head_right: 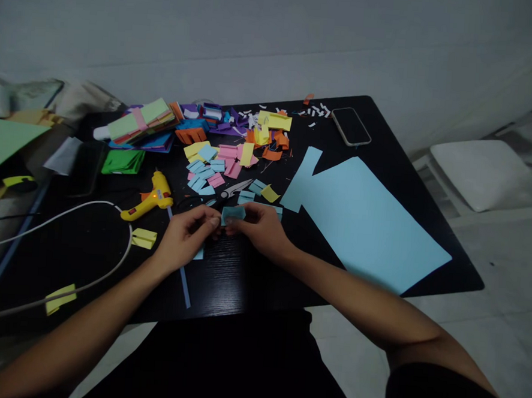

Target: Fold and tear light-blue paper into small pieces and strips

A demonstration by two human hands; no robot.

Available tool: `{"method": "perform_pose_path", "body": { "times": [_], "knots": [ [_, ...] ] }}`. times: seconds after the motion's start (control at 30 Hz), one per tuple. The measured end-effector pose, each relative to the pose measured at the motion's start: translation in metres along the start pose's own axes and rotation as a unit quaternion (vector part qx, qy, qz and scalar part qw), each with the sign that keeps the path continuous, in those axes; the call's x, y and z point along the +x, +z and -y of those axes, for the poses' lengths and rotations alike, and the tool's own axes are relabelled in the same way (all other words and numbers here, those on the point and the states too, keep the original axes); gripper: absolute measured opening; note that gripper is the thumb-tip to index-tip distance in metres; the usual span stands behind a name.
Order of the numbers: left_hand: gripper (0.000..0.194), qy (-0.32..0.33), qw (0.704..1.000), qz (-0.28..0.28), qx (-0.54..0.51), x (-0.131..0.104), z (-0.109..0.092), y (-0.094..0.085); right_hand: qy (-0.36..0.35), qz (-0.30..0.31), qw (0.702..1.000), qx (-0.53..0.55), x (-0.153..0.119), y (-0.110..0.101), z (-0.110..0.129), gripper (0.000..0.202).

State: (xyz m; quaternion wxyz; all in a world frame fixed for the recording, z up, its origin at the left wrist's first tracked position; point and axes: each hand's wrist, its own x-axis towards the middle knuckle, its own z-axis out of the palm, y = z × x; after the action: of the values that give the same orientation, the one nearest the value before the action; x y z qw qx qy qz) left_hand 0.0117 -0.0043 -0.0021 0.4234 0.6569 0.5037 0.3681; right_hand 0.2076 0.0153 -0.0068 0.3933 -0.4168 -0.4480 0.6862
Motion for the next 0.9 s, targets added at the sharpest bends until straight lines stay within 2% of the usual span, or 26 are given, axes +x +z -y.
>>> {"method": "perform_pose_path", "body": {
  "times": [0.13,0.3,0.4,0.67,0.9],
  "knots": [
    [0.012,0.024,0.998,-0.020,0.052,-0.0020,-0.0004,0.0030,-0.005,-0.010,1.000,-0.001,0.0003,0.0003,-0.0011,0.029],
    [0.023,0.039,0.999,-0.026,0.009,-0.0032,0.0017,0.0058,-0.013,0.001,1.000,0.014,0.0007,0.0010,-0.0029,0.026],
    [0.018,0.051,0.998,-0.026,0.005,-0.0033,0.0009,0.0063,-0.014,0.007,1.000,0.013,0.0007,0.0013,-0.0028,0.022],
    [0.017,0.034,0.999,-0.033,-0.019,-0.0031,0.0017,0.0072,0.000,0.020,1.000,0.017,0.0015,-0.0001,-0.0017,0.022],
    [0.018,0.019,0.999,-0.027,-0.035,-0.0034,0.0027,0.0068,-0.029,0.021,0.999,-0.017,0.0015,-0.0008,-0.0035,0.018]
  ]
}}
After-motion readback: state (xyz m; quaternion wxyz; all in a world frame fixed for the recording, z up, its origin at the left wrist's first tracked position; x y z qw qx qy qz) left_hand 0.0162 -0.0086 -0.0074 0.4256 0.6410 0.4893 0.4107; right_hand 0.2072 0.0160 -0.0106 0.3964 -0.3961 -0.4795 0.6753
